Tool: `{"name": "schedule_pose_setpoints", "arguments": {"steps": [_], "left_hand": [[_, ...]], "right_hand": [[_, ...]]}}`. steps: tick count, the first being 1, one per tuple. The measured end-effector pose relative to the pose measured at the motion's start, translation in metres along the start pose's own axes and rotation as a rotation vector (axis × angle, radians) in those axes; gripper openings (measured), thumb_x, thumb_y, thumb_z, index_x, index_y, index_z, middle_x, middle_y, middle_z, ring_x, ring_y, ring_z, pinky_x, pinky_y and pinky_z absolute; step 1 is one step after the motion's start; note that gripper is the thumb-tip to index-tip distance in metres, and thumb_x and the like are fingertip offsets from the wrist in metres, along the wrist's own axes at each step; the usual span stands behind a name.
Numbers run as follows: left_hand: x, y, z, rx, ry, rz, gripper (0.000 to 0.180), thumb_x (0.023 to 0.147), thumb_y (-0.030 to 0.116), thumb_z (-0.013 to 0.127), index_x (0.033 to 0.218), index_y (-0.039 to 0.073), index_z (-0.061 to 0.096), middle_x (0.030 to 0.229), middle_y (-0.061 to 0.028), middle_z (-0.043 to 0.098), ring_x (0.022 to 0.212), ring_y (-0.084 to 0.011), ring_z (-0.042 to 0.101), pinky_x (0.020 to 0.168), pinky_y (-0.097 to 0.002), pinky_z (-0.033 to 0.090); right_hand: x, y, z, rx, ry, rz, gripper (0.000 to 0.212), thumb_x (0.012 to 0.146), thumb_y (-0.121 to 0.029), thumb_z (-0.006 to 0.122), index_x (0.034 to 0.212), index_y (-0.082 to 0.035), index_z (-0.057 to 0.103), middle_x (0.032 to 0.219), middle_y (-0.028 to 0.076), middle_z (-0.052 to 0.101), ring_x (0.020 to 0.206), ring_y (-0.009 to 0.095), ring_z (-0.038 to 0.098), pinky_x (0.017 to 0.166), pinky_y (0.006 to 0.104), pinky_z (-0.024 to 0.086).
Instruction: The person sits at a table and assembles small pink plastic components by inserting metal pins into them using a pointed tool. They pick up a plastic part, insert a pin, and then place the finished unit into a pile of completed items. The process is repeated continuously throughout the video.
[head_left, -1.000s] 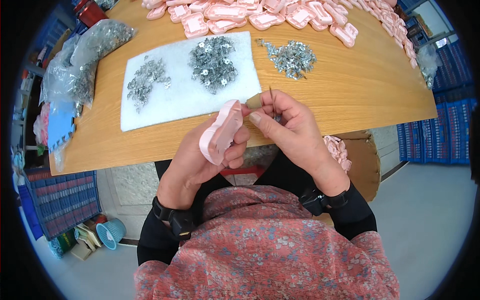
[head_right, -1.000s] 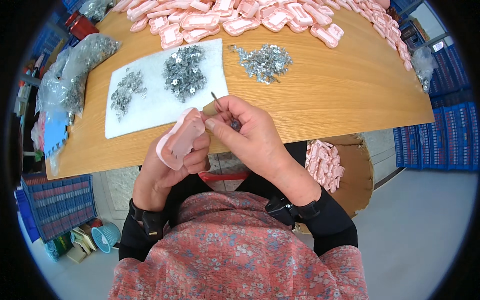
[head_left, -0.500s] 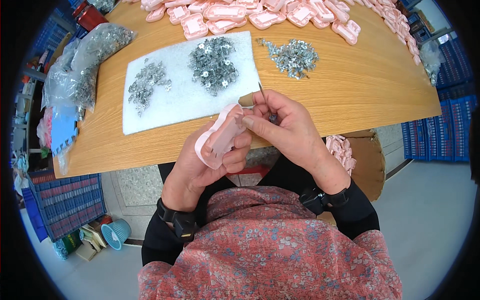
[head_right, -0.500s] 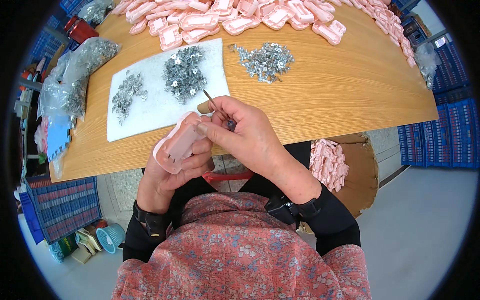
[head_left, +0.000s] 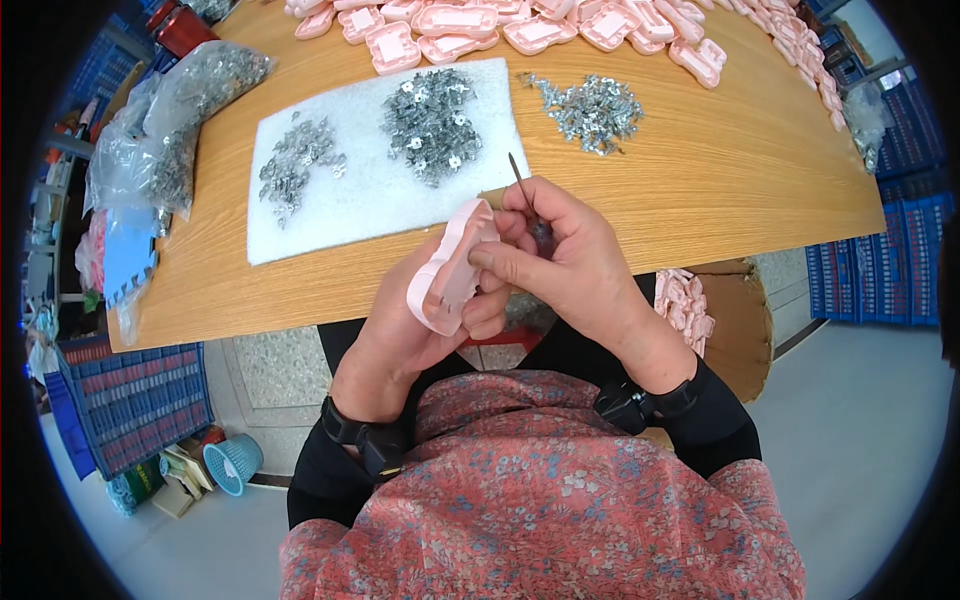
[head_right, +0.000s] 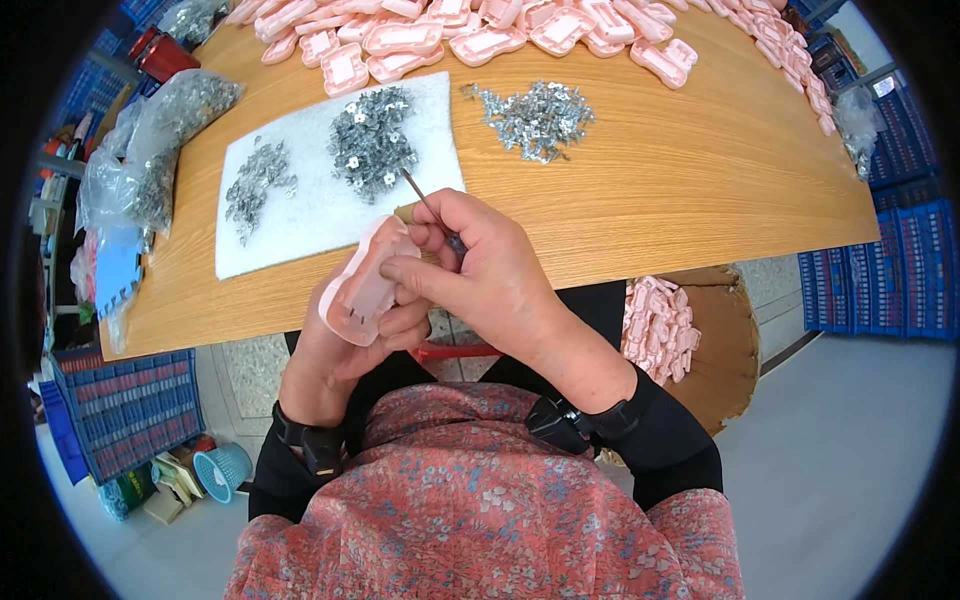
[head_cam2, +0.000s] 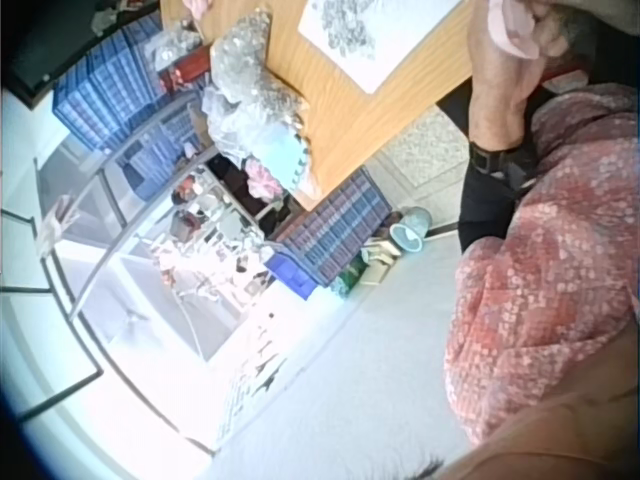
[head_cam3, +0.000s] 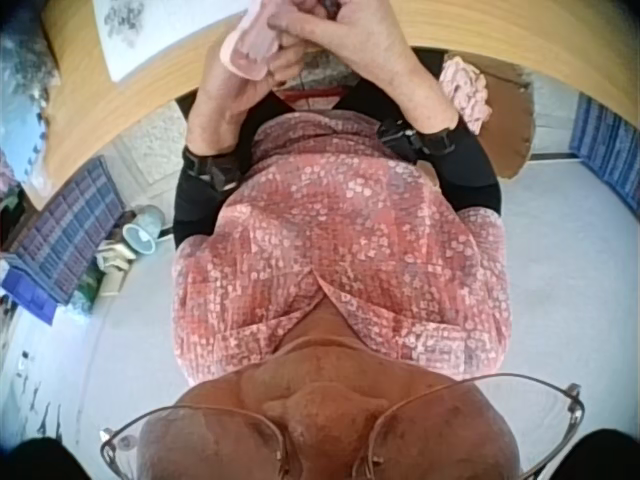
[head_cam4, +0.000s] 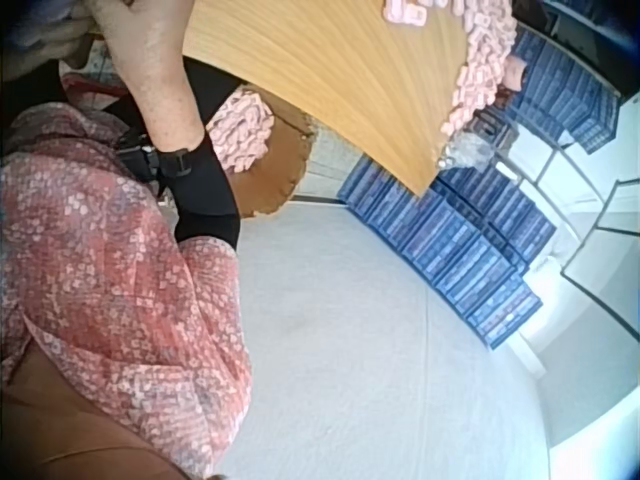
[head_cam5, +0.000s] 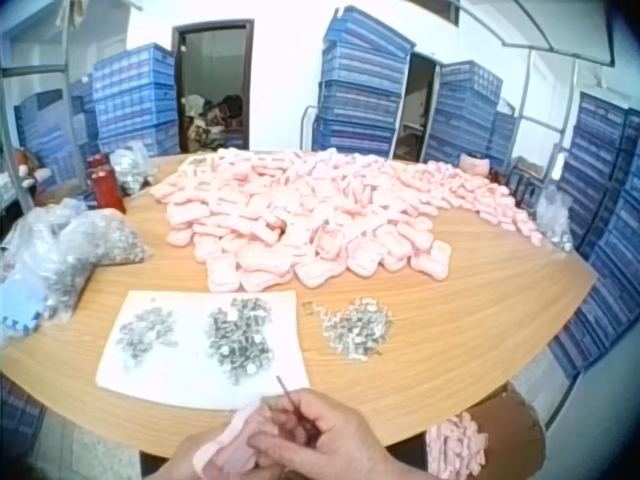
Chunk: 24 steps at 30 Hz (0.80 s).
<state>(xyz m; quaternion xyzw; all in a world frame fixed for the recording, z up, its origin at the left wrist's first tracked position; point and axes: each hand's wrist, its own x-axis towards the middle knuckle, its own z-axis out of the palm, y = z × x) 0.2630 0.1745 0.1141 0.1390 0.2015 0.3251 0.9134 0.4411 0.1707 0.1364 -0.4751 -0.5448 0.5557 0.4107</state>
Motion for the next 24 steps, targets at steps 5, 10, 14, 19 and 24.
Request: {"name": "schedule_pose_setpoints", "arguments": {"steps": [5, 10, 14, 19, 24], "left_hand": [[0.002, -0.002, 0.000, -0.134, -0.071, 0.015, 0.045, 0.104, 0.038, 0.040, 0.138, 0.008, 0.046, 0.080, -0.0033, 0.049, 0.056, -0.0116, 0.042, 0.050, -0.0258, 0.033], [0.006, -0.004, 0.001, -0.277, -0.188, -0.010, 0.050, 0.105, 0.039, 0.036, 0.144, 0.009, 0.039, 0.081, -0.0046, 0.047, 0.052, -0.0106, 0.042, 0.046, -0.0239, 0.036], [0.006, -0.007, -0.001, -0.283, -0.190, -0.050, 0.035, 0.102, 0.040, 0.045, 0.123, 0.013, 0.054, 0.081, -0.0030, 0.048, 0.058, -0.0098, 0.042, 0.051, -0.0223, 0.034], [0.009, -0.012, 0.000, -0.242, -0.198, -0.046, 0.039, 0.102, 0.045, 0.042, 0.119, 0.011, 0.054, 0.082, -0.0035, 0.051, 0.059, -0.0112, 0.043, 0.051, -0.0236, 0.033], [0.014, -0.018, 0.003, -0.009, -0.162, -0.084, 0.046, 0.103, 0.047, 0.040, 0.128, 0.009, 0.050, 0.088, -0.0111, 0.060, 0.058, -0.0150, 0.052, 0.050, -0.0263, 0.038]], "right_hand": [[0.004, 0.010, 0.000, 0.142, 0.002, -0.081, 0.032, 0.088, -0.014, 0.074, 0.113, -0.001, 0.061, 0.093, -0.003, 0.057, 0.079, 0.003, 0.048, 0.069, 0.0195, 0.044], [0.007, 0.013, 0.001, 0.177, 0.071, -0.138, 0.036, 0.089, -0.014, 0.073, 0.121, -0.001, 0.060, 0.090, -0.003, 0.057, 0.079, 0.004, 0.049, 0.071, 0.0198, 0.044], [0.000, 0.009, 0.001, 0.060, 0.065, -0.135, 0.034, 0.090, -0.014, 0.073, 0.118, 0.001, 0.062, 0.089, -0.003, 0.058, 0.080, 0.004, 0.050, 0.073, 0.0203, 0.044], [-0.002, 0.011, -0.003, 0.093, 0.063, -0.125, 0.031, 0.089, -0.012, 0.073, 0.115, 0.002, 0.064, 0.092, -0.003, 0.061, 0.081, 0.004, 0.052, 0.073, 0.0207, 0.045], [-0.012, 0.002, -0.023, 0.171, -0.013, 0.038, 0.032, 0.092, -0.014, 0.069, 0.118, 0.002, 0.062, 0.096, 0.000, 0.065, 0.084, 0.005, 0.057, 0.075, 0.0218, 0.048]]}}
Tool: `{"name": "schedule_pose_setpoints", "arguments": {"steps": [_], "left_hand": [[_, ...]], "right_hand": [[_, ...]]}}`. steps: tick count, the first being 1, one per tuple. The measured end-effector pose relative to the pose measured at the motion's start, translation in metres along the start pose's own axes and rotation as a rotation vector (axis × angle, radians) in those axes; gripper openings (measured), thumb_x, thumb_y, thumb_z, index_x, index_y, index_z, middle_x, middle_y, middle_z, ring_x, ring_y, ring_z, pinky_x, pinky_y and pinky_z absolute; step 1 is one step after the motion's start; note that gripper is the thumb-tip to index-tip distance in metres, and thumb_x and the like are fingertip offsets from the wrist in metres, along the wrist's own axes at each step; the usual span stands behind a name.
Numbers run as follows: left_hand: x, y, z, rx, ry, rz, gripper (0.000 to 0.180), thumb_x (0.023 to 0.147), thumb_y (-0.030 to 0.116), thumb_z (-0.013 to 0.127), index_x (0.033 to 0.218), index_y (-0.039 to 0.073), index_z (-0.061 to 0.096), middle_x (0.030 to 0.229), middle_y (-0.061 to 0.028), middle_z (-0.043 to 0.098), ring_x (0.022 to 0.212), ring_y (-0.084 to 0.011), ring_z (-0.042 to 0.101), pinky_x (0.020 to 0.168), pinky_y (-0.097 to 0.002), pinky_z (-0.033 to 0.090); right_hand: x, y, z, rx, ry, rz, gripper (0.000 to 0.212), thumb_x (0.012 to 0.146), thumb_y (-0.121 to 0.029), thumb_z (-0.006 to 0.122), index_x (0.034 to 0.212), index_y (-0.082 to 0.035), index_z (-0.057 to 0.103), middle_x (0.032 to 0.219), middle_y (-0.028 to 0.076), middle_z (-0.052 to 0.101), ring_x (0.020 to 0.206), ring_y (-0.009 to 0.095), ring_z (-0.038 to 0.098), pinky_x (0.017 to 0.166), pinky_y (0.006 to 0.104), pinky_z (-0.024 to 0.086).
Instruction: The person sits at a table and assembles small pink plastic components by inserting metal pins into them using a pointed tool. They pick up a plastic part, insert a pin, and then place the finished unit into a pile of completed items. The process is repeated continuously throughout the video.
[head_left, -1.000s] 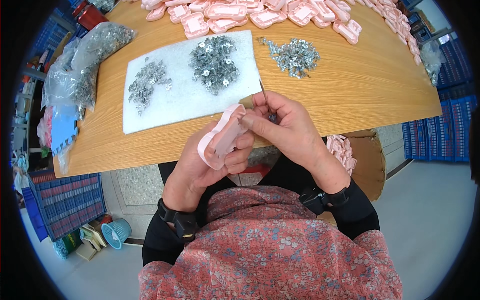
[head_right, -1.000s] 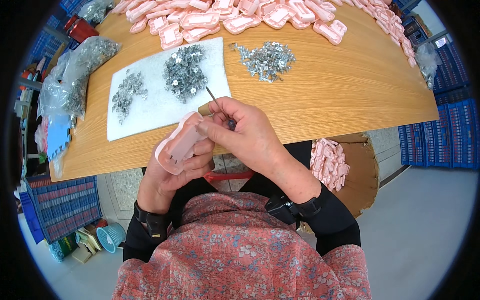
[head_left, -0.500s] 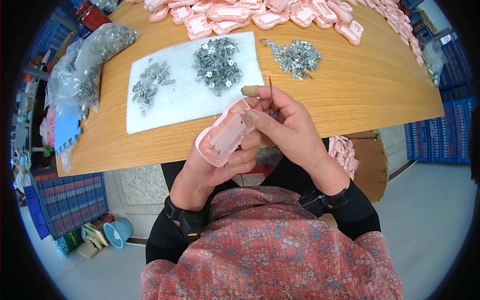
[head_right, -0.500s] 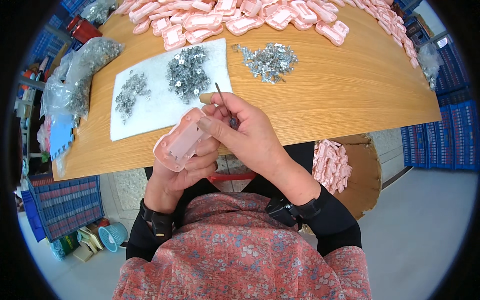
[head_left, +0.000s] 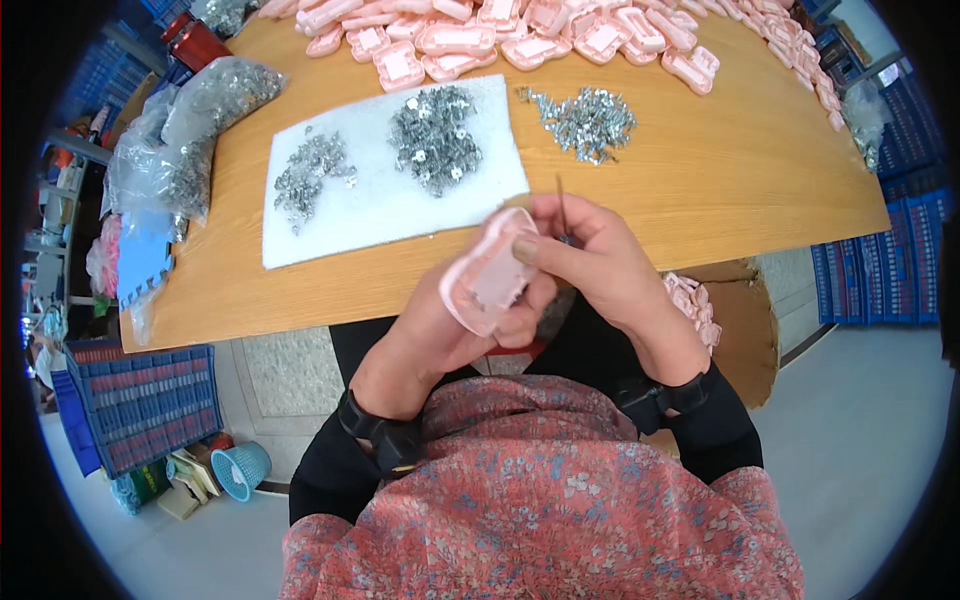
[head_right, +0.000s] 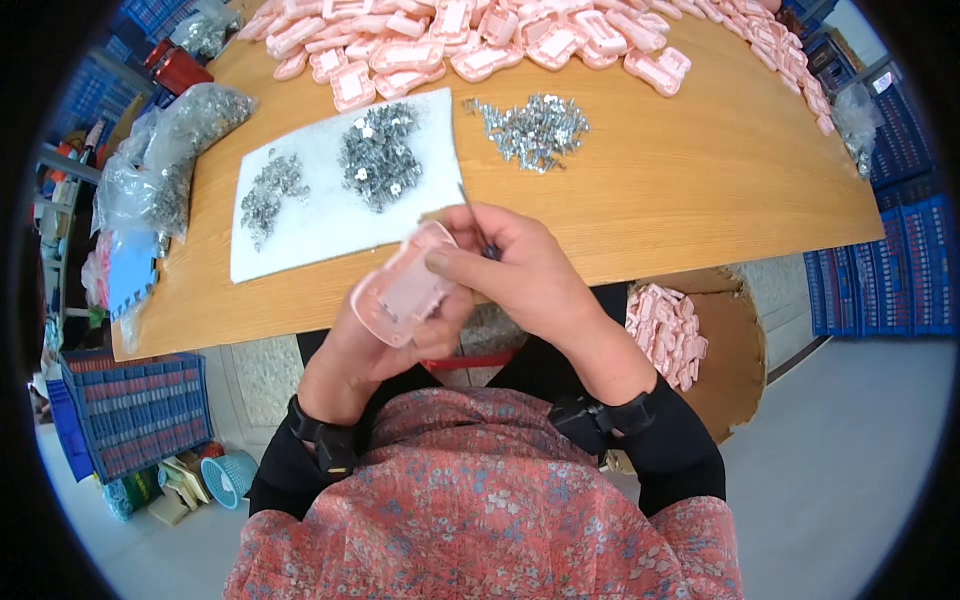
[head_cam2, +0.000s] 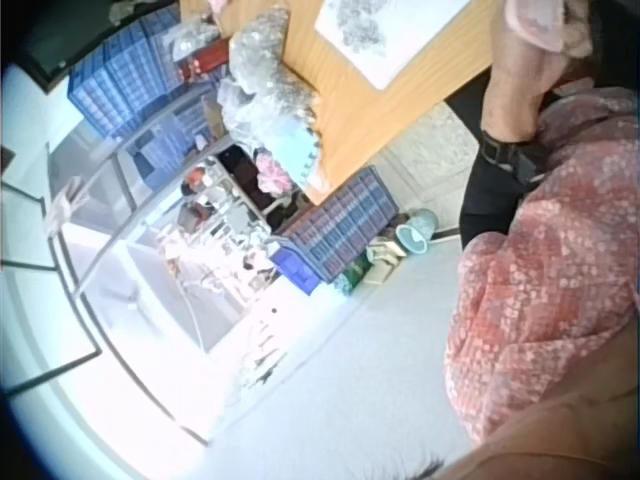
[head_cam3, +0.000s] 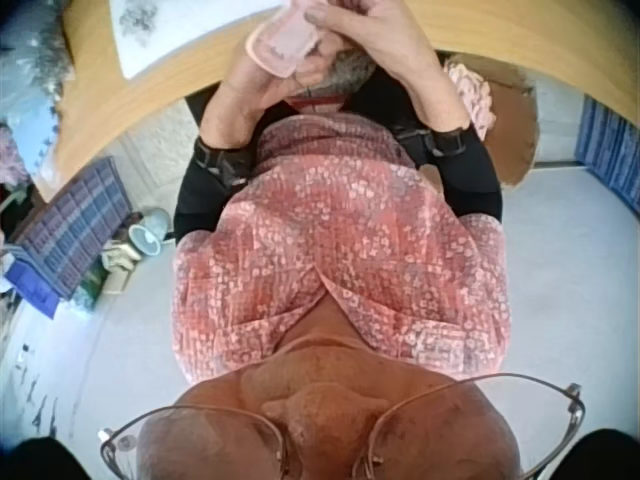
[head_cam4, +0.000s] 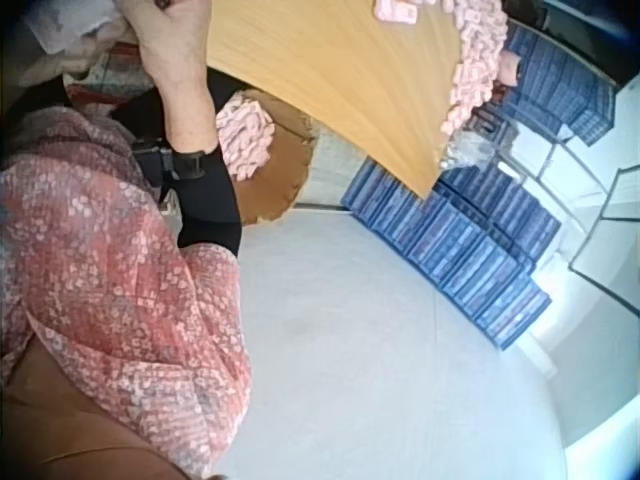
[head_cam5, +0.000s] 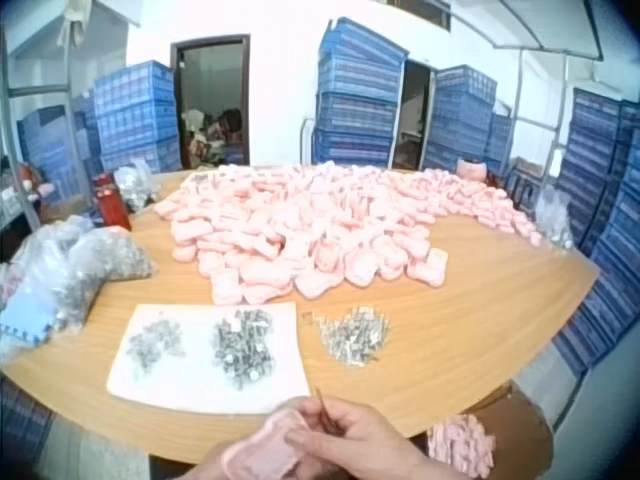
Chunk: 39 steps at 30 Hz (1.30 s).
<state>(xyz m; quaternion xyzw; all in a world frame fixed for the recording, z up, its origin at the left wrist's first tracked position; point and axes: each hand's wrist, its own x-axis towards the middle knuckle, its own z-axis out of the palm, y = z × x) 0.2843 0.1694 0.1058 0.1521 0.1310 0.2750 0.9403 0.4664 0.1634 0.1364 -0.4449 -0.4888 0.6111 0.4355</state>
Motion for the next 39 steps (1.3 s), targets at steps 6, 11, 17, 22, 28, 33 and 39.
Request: {"name": "schedule_pose_setpoints", "arguments": {"steps": [6, 11, 17, 22, 28, 33, 39], "left_hand": [[0.007, 0.005, 0.051, 0.670, 0.140, -0.097, 0.060, 0.107, 0.034, 0.038, 0.156, 0.010, 0.015, 0.109, -0.0156, 0.065, 0.077, -0.0185, 0.065, 0.070, -0.0308, 0.056], [0.006, 0.057, 0.048, 1.148, 0.241, 0.032, 0.039, 0.103, 0.023, 0.045, 0.139, 0.007, 0.049, 0.099, -0.0054, 0.066, 0.081, -0.0095, 0.062, 0.072, -0.0235, 0.052], [0.047, 0.145, 0.030, 1.820, 0.551, 0.398, 0.036, 0.095, 0.019, 0.057, 0.127, 0.002, 0.060, 0.104, -0.0089, 0.068, 0.089, -0.0153, 0.064, 0.078, -0.0289, 0.052], [0.111, 0.200, -0.001, 2.381, 0.513, 0.803, 0.047, 0.089, 0.021, 0.065, 0.130, 0.000, 0.057, 0.115, -0.0220, 0.066, 0.107, -0.0349, 0.064, 0.094, -0.0414, 0.049], [0.165, 0.213, 0.000, 2.634, 0.471, 0.354, 0.050, 0.085, 0.029, 0.067, 0.129, 0.007, 0.057, 0.122, -0.0193, 0.064, 0.113, -0.0387, 0.059, 0.098, -0.0447, 0.048], [0.166, 0.219, 0.001, 2.719, 0.530, 0.473, 0.044, 0.079, 0.028, 0.071, 0.117, 0.007, 0.063, 0.114, -0.0206, 0.063, 0.109, -0.0371, 0.060, 0.095, -0.0431, 0.049], [0.118, 0.223, 0.018, 2.324, 0.592, 0.829, 0.056, 0.075, 0.030, 0.070, 0.124, 0.004, 0.062, 0.113, -0.0213, 0.063, 0.105, -0.0350, 0.061, 0.094, -0.0412, 0.048]], "right_hand": [[-0.050, -0.011, -0.063, 0.147, 0.103, 0.158, 0.030, 0.089, -0.014, 0.069, 0.115, 0.000, 0.062, 0.094, 0.002, 0.065, 0.079, 0.006, 0.058, 0.065, 0.0210, 0.046], [-0.130, 0.011, -0.171, 0.023, 0.300, 0.201, 0.024, 0.088, -0.011, 0.067, 0.109, 0.000, 0.062, 0.095, 0.003, 0.065, 0.082, 0.010, 0.062, 0.069, 0.0228, 0.051], [-0.244, 0.120, -0.306, -0.616, 0.824, 0.287, 0.024, 0.091, -0.020, 0.069, 0.108, -0.002, 0.065, 0.090, 0.001, 0.066, 0.070, 0.009, 0.058, 0.061, 0.0234, 0.047], [-0.219, 0.111, -0.259, -0.452, 0.881, 0.197, 0.020, 0.094, -0.015, 0.064, 0.108, 0.000, 0.066, 0.087, -0.001, 0.065, 0.070, 0.006, 0.055, 0.062, 0.0224, 0.045], [-0.176, 0.063, -0.185, -0.577, 0.749, 0.059, 0.015, 0.093, -0.009, 0.065, 0.104, 0.003, 0.066, 0.082, -0.004, 0.059, 0.074, 0.004, 0.050, 0.067, 0.0203, 0.043], [-0.144, 0.012, -0.149, -0.713, 0.640, -0.023, 0.013, 0.090, -0.008, 0.068, 0.096, 0.003, 0.064, 0.077, -0.001, 0.056, 0.072, 0.005, 0.048, 0.064, 0.0220, 0.042], [-0.068, -0.019, -0.113, -0.829, 0.527, -0.184, 0.016, 0.088, -0.010, 0.070, 0.094, 0.003, 0.063, 0.077, 0.006, 0.058, 0.070, 0.015, 0.054, 0.065, 0.0288, 0.045]]}}
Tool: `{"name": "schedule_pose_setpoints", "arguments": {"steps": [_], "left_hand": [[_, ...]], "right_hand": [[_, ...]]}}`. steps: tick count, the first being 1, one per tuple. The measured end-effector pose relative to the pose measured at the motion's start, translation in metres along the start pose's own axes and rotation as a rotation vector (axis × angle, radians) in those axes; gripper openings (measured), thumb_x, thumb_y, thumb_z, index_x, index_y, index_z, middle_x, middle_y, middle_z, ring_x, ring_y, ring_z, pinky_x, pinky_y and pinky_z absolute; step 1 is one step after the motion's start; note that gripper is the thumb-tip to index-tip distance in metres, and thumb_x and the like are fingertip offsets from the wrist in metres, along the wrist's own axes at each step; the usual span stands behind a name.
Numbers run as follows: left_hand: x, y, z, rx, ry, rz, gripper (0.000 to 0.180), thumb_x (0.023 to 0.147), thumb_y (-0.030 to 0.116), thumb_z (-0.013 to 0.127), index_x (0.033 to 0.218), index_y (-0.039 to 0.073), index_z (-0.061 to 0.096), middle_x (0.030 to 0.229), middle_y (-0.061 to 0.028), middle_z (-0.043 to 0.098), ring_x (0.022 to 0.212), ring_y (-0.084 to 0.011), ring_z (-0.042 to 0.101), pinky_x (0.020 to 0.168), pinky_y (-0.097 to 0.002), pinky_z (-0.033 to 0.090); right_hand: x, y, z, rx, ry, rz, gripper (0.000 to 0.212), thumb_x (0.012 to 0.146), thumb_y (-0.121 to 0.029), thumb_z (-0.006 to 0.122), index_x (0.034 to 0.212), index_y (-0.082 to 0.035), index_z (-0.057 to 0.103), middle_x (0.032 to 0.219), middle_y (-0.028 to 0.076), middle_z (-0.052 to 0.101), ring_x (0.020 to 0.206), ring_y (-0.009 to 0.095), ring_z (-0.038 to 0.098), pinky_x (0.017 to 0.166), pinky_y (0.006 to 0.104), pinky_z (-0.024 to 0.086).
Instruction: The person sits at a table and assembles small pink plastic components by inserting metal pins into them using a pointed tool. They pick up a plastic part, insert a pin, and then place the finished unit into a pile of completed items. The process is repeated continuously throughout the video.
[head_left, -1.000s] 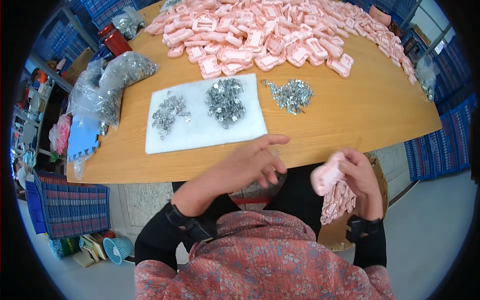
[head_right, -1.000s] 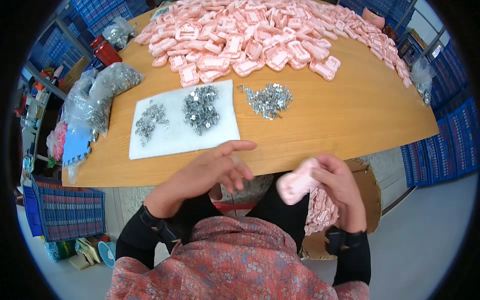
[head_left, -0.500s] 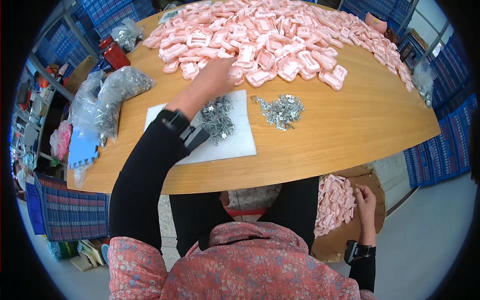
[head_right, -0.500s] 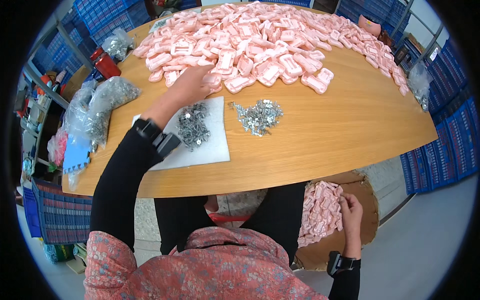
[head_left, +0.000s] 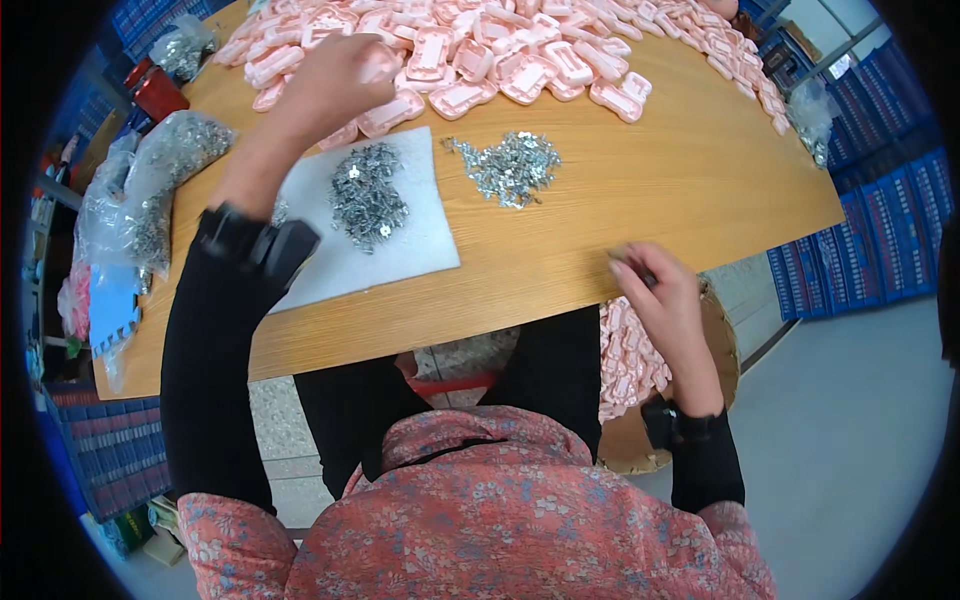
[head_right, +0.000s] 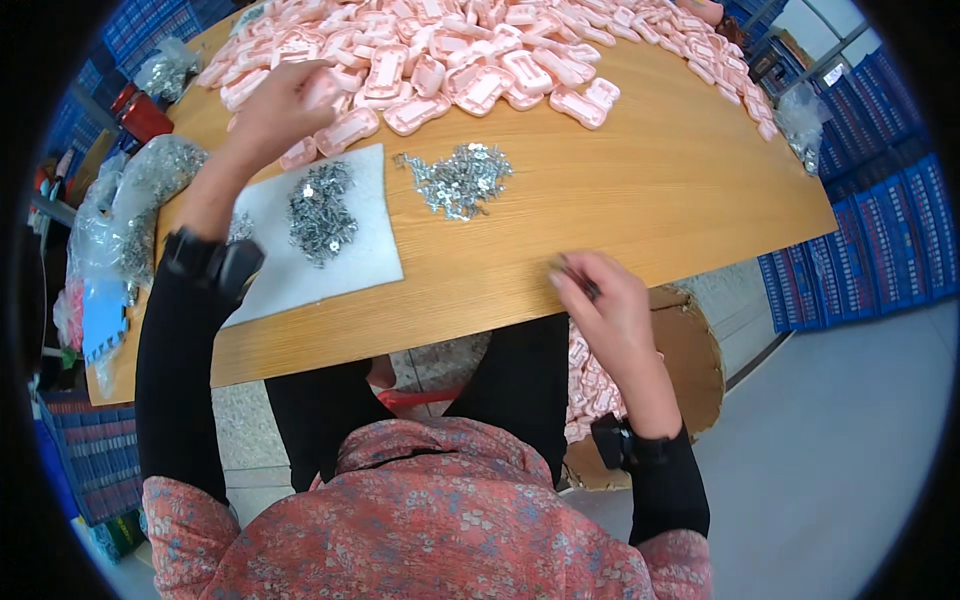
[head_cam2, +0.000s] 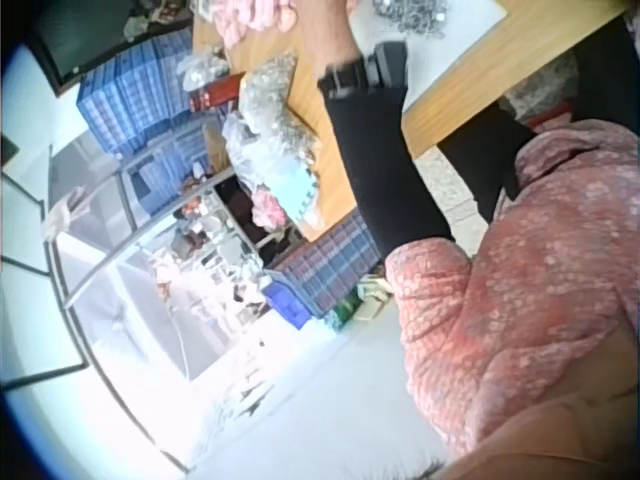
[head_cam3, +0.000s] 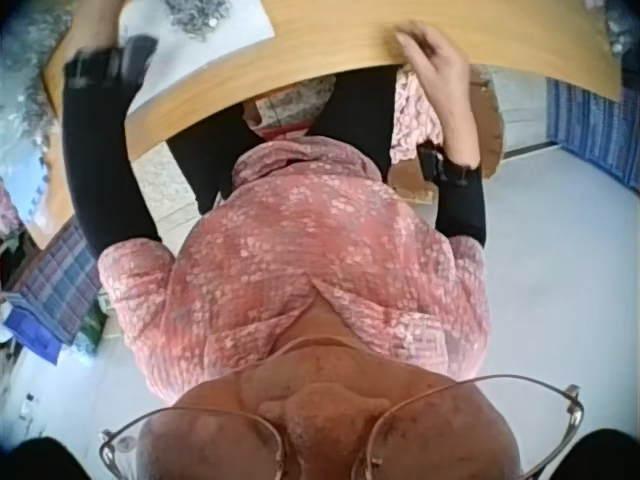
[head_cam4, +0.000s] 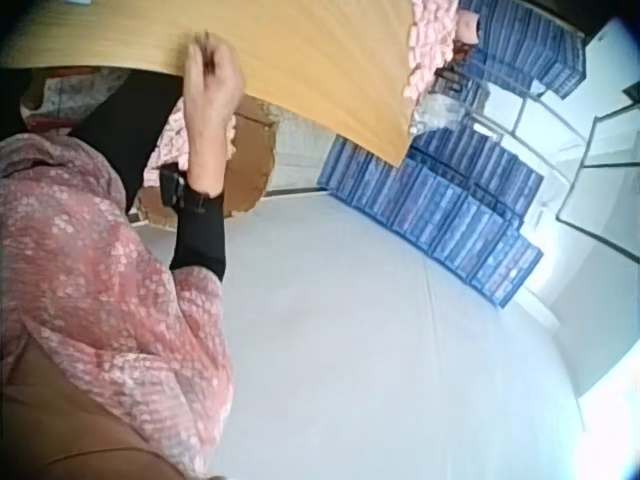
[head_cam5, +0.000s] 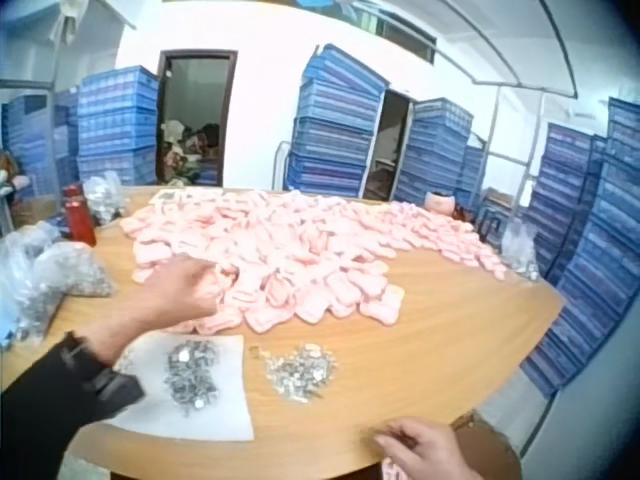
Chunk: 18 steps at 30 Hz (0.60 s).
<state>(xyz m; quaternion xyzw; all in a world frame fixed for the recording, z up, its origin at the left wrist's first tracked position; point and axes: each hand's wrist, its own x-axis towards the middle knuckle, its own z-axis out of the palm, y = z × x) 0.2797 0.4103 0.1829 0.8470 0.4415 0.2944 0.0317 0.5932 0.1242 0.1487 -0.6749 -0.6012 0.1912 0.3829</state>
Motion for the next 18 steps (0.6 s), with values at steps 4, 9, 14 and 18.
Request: {"name": "schedule_pose_setpoints", "arguments": {"steps": [4, 9, 14, 18], "left_hand": [[-0.049, 0.021, -0.044, -0.656, -0.066, -0.345, 0.055, 0.082, 0.035, 0.068, 0.126, 0.001, 0.061, 0.101, -0.0107, 0.067, 0.087, -0.0192, 0.065, 0.077, -0.0300, 0.051], [-0.127, 0.045, -0.057, -1.545, -0.127, -0.645, 0.058, 0.097, 0.038, 0.049, 0.135, -0.006, 0.049, 0.098, -0.0112, 0.067, 0.081, -0.0177, 0.065, 0.072, -0.0306, 0.055], [-0.184, 0.061, -0.040, -1.756, -0.156, -0.745, 0.064, 0.098, 0.040, 0.045, 0.144, -0.005, 0.039, 0.103, -0.0118, 0.066, 0.081, -0.0168, 0.065, 0.068, -0.0326, 0.056], [-0.203, 0.075, -0.030, -2.061, -0.141, -0.798, 0.061, 0.103, 0.046, 0.035, 0.142, 0.000, 0.042, 0.099, -0.0141, 0.066, 0.079, -0.0205, 0.066, 0.068, -0.0356, 0.056]], "right_hand": [[0.044, -0.002, 0.033, -0.086, -0.058, -0.133, 0.016, 0.087, -0.013, 0.068, 0.095, 0.000, 0.065, 0.083, 0.012, 0.063, 0.074, 0.027, 0.062, 0.069, 0.0362, 0.049], [0.075, -0.006, 0.058, -0.238, -0.101, -0.164, 0.015, 0.085, -0.014, 0.068, 0.095, -0.002, 0.065, 0.089, 0.015, 0.065, 0.081, 0.033, 0.063, 0.072, 0.0411, 0.051], [0.083, 0.003, 0.070, -0.263, -0.094, -0.167, 0.014, 0.086, -0.014, 0.067, 0.095, -0.003, 0.066, 0.088, 0.015, 0.065, 0.080, 0.032, 0.063, 0.071, 0.0409, 0.050], [0.077, 0.004, 0.069, -0.095, -0.070, -0.104, 0.011, 0.088, -0.012, 0.066, 0.093, -0.002, 0.065, 0.079, 0.010, 0.062, 0.071, 0.022, 0.059, 0.067, 0.0346, 0.048]]}}
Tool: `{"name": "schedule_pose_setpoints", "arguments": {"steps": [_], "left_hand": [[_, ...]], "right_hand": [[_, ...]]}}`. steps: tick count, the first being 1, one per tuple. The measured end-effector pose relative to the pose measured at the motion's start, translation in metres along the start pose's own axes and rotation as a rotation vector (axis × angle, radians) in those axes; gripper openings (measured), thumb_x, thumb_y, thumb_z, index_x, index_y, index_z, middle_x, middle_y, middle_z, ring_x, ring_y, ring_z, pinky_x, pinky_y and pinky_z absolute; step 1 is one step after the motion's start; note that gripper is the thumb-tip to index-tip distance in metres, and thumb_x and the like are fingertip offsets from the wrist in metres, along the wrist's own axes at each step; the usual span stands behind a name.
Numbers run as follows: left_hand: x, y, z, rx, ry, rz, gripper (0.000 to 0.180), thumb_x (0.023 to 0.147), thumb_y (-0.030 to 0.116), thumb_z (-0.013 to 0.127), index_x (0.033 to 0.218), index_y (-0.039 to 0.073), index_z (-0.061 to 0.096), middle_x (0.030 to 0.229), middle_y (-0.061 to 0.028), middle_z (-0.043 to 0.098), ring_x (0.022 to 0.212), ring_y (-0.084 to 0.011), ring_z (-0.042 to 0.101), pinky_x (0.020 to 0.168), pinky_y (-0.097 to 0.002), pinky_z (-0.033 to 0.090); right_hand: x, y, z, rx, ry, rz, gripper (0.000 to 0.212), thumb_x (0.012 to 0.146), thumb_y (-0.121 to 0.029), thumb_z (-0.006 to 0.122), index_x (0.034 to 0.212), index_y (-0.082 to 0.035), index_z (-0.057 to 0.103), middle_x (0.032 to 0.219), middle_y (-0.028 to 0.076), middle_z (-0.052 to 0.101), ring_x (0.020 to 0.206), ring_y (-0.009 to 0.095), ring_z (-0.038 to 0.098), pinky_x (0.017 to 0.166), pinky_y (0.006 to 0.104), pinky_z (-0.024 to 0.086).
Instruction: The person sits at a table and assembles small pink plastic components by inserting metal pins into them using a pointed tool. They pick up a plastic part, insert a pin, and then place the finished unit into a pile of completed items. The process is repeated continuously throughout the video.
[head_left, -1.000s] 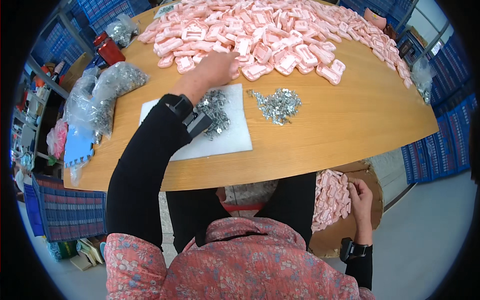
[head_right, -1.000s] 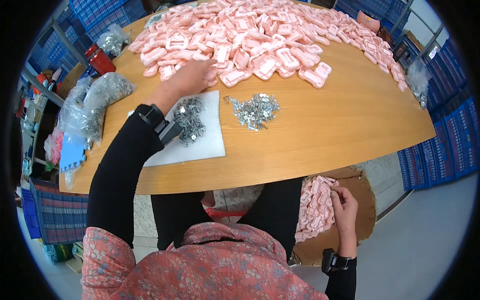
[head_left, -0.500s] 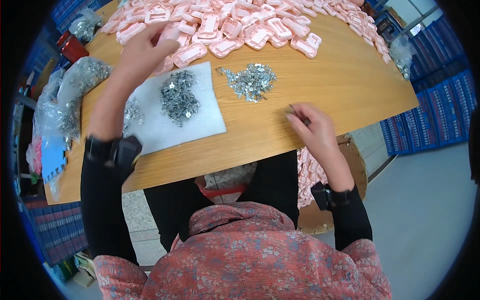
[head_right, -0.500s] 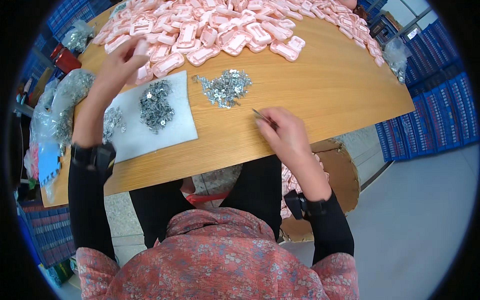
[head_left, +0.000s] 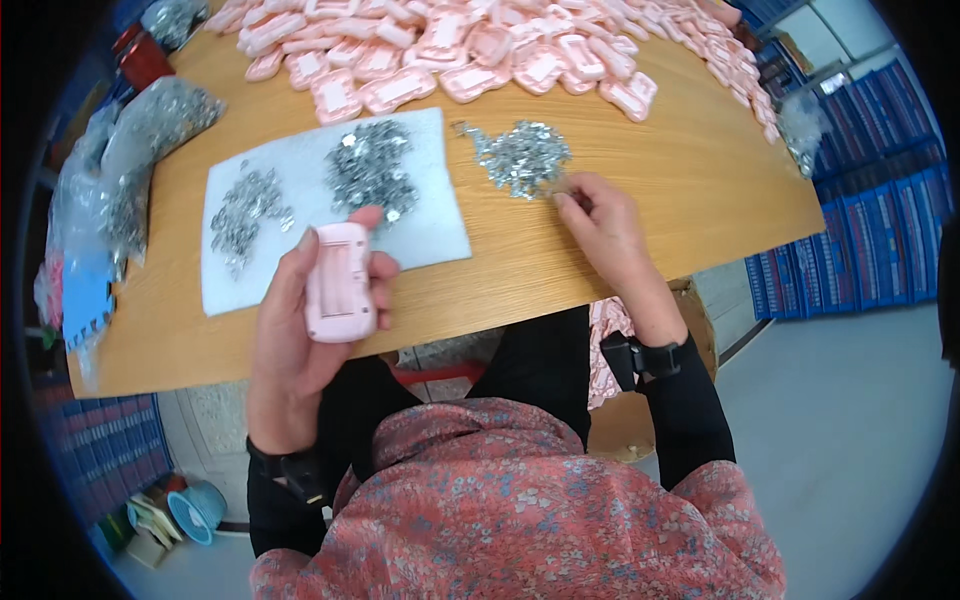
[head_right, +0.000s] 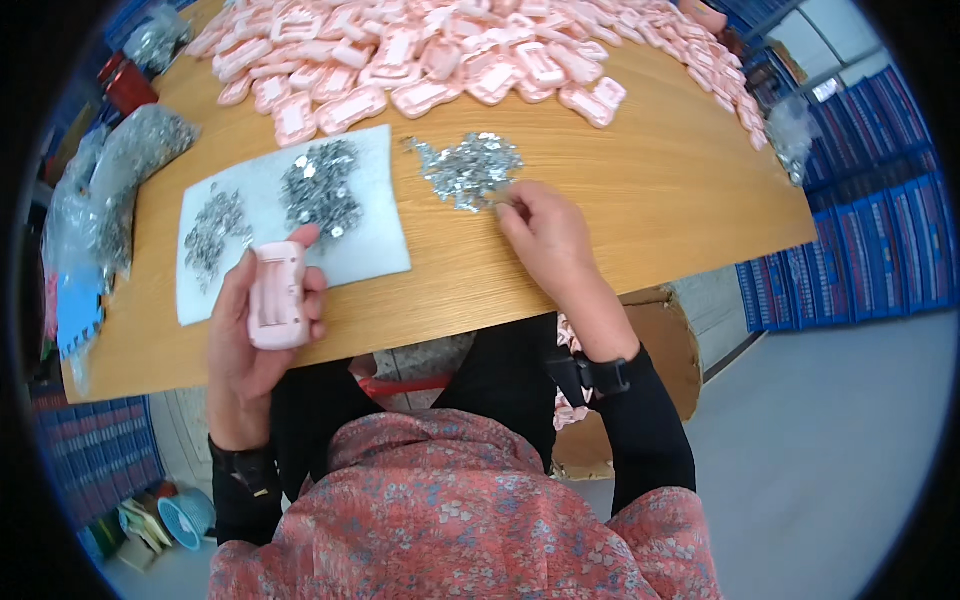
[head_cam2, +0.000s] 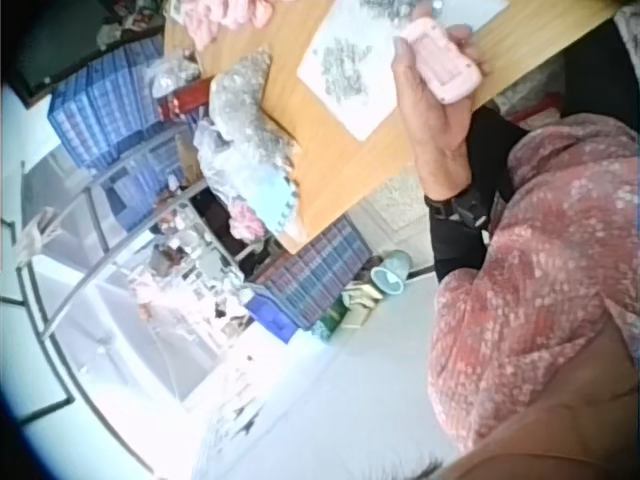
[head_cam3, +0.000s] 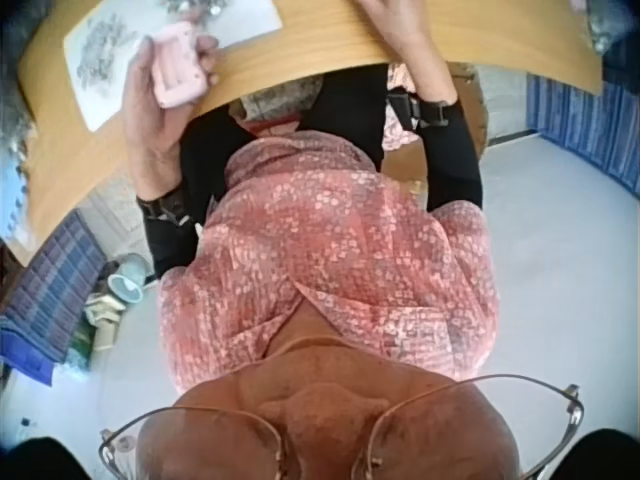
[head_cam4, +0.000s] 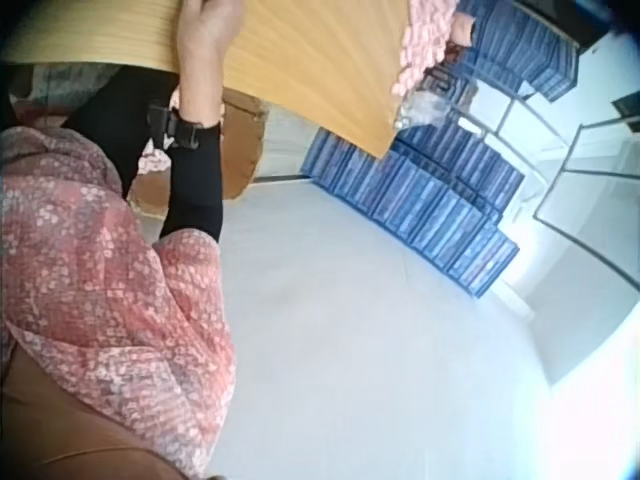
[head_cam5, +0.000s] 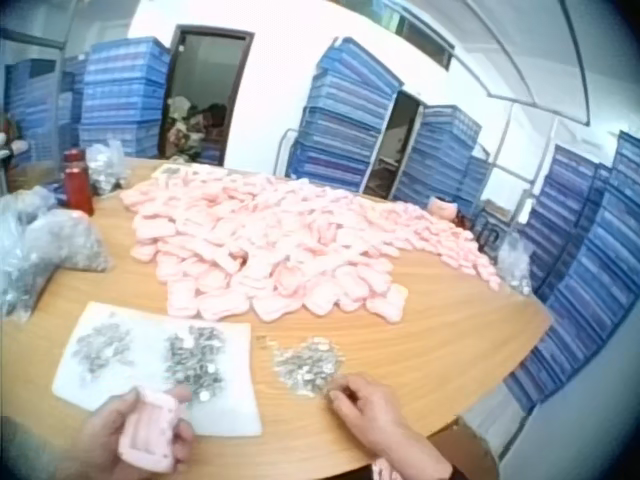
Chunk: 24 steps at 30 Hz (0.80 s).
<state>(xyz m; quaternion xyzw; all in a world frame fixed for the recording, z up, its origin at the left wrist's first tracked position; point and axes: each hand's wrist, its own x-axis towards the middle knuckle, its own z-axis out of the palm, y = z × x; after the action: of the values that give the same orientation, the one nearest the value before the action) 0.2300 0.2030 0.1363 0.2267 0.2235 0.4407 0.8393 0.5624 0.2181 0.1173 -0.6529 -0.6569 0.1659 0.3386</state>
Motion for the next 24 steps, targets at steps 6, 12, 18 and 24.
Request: {"name": "schedule_pose_setpoints", "arguments": {"steps": [6, 12, 18, 24], "left_hand": [[0.004, -0.021, -0.008, -0.156, -0.038, -0.097, 0.068, 0.104, 0.055, 0.023, 0.143, 0.003, 0.043, 0.096, -0.0135, 0.067, 0.078, -0.0211, 0.066, 0.068, -0.0371, 0.056], [0.002, -0.026, -0.003, -0.138, -0.076, -0.118, 0.069, 0.105, 0.053, 0.019, 0.142, 0.000, 0.045, 0.090, -0.0127, 0.068, 0.073, -0.0204, 0.066, 0.064, -0.0346, 0.056], [-0.004, -0.025, -0.005, -0.034, -0.085, -0.115, 0.070, 0.105, 0.054, 0.019, 0.142, 0.001, 0.046, 0.087, -0.0111, 0.067, 0.072, -0.0193, 0.065, 0.063, -0.0323, 0.056], [-0.008, -0.027, -0.012, 0.001, -0.095, -0.076, 0.067, 0.106, 0.052, 0.019, 0.142, 0.002, 0.045, 0.089, -0.0094, 0.066, 0.073, -0.0186, 0.066, 0.064, -0.0326, 0.057]], "right_hand": [[-0.023, -0.055, -0.001, 0.424, -0.150, 0.130, 0.011, 0.091, -0.011, 0.067, 0.090, -0.001, 0.063, 0.077, -0.005, 0.053, 0.071, 0.003, 0.046, 0.064, 0.0208, 0.039], [-0.036, -0.103, 0.016, 0.564, -0.309, 0.076, 0.012, 0.090, -0.009, 0.069, 0.095, 0.000, 0.063, 0.079, -0.005, 0.053, 0.072, 0.003, 0.047, 0.064, 0.0202, 0.040], [-0.033, -0.131, 0.034, 0.455, -0.359, -0.088, 0.013, 0.087, -0.007, 0.069, 0.097, 0.001, 0.065, 0.080, 0.003, 0.056, 0.067, 0.008, 0.052, 0.060, 0.0231, 0.043], [-0.033, -0.144, 0.046, 0.398, -0.322, -0.228, 0.012, 0.088, -0.005, 0.067, 0.098, 0.002, 0.066, 0.086, 0.009, 0.064, 0.064, 0.014, 0.064, 0.061, 0.0279, 0.051]]}}
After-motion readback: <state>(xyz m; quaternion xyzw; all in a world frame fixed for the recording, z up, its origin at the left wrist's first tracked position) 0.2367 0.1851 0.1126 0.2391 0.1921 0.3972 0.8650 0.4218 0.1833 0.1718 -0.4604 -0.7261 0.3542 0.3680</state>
